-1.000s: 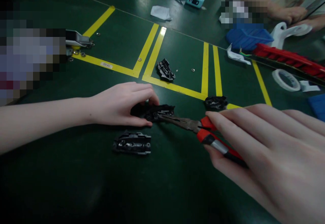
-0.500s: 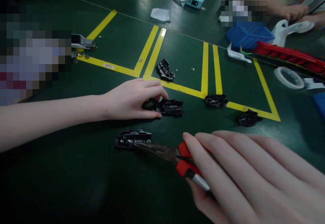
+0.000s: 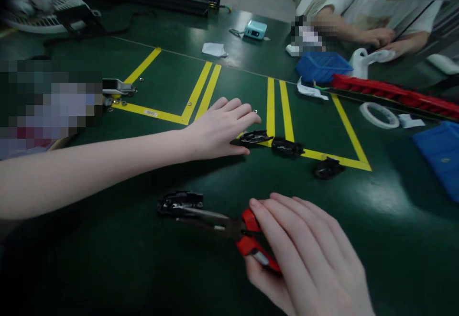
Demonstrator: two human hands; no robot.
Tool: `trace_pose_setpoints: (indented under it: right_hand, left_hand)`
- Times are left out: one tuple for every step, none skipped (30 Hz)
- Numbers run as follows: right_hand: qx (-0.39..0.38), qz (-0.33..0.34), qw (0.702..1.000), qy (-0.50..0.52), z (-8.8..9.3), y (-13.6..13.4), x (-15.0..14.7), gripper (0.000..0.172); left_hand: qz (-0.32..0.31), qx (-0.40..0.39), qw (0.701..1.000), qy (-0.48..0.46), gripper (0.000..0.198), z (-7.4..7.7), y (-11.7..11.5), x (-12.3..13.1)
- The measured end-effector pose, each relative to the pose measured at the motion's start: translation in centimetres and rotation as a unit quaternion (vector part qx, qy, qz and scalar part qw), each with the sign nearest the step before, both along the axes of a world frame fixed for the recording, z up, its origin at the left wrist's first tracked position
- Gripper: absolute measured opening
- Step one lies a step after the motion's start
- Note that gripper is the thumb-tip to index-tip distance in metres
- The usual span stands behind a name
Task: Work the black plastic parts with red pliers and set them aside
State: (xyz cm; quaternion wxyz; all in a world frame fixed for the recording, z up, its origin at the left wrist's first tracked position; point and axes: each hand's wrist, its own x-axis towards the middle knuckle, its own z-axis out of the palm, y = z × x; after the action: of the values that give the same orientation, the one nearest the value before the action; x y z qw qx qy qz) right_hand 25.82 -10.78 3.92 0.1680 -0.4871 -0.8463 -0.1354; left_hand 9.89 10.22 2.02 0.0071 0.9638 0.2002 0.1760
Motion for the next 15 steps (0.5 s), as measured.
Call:
trace_pose_setpoints:
  right_hand:
    - [0.015,0.014,1.0,0.0,-0.5,0.0,0.1,0.054]
    - [0.026,0.026,0.999,0.004,-1.0,-0.1,0.1,0.055]
    - [0.034,0.034,0.999,0.014,-1.5,0.0,0.2,0.056]
    - [0.039,0.039,0.998,0.028,-1.8,0.0,0.3,0.057]
    - [0.043,0.042,0.997,0.045,-2.1,-0.1,0.4,0.058]
    - [0.043,0.042,0.996,0.062,-2.3,-0.1,0.4,0.059]
    - [0.042,0.04,0.995,0.08,-2.5,-0.2,0.3,0.06]
    - [0.042,0.036,0.994,0.095,-2.6,-0.2,0.2,0.061]
    - [0.039,0.03,0.993,0.108,-2.7,-0.3,0.0,0.061]
    - [0.038,0.023,0.992,0.117,-2.7,-0.3,-0.2,0.062]
    - [0.037,0.02,0.991,0.124,-2.8,-0.4,-0.3,0.062]
    - [0.037,0.018,0.991,0.129,-2.8,-0.4,-0.5,0.062]
    - [0.036,0.018,0.99,0.132,-2.9,-0.5,-0.6,0.062]
    - [0.034,0.019,0.99,0.135,-2.9,-0.5,-0.6,0.061]
    - [0.033,0.02,0.99,0.135,-3.0,-0.6,-0.6,0.059]
  left_hand:
    - [-0.001,-0.007,1.0,-0.008,0.051,0.2,-0.4,-0.8]
    - [-0.009,-0.018,1.0,-0.016,0.046,0.4,-1.0,-1.9]
    - [-0.019,-0.039,0.999,-0.023,0.043,0.6,-1.7,-3.1]
    - [-0.031,-0.069,0.997,-0.027,0.041,0.8,-2.5,-4.5]
    - [-0.041,-0.102,0.993,-0.03,0.039,0.9,-3.3,-6.0]
    - [-0.045,-0.138,0.989,-0.03,0.036,1.0,-4.3,-7.5]
    - [-0.038,-0.174,0.984,-0.024,0.034,0.9,-5.2,-8.9]
    - [-0.023,-0.211,0.977,-0.021,0.033,0.8,-6.0,-10.3]
    - [-0.009,-0.244,0.97,-0.016,0.033,0.5,-6.8,-11.4]
    - [0.001,-0.271,0.962,-0.011,0.034,0.3,-7.5,-12.3]
    - [0.007,-0.288,0.957,-0.003,0.036,0.0,-8.0,-12.9]
    - [0.01,-0.293,0.956,0.007,0.04,-0.2,-8.4,-13.3]
    - [0.009,-0.288,0.957,0.017,0.045,-0.3,-8.6,-13.5]
    - [0.003,-0.282,0.959,0.024,0.05,-0.4,-8.8,-13.5]
    - [-0.005,-0.275,0.961,0.027,0.052,-0.5,-8.8,-13.3]
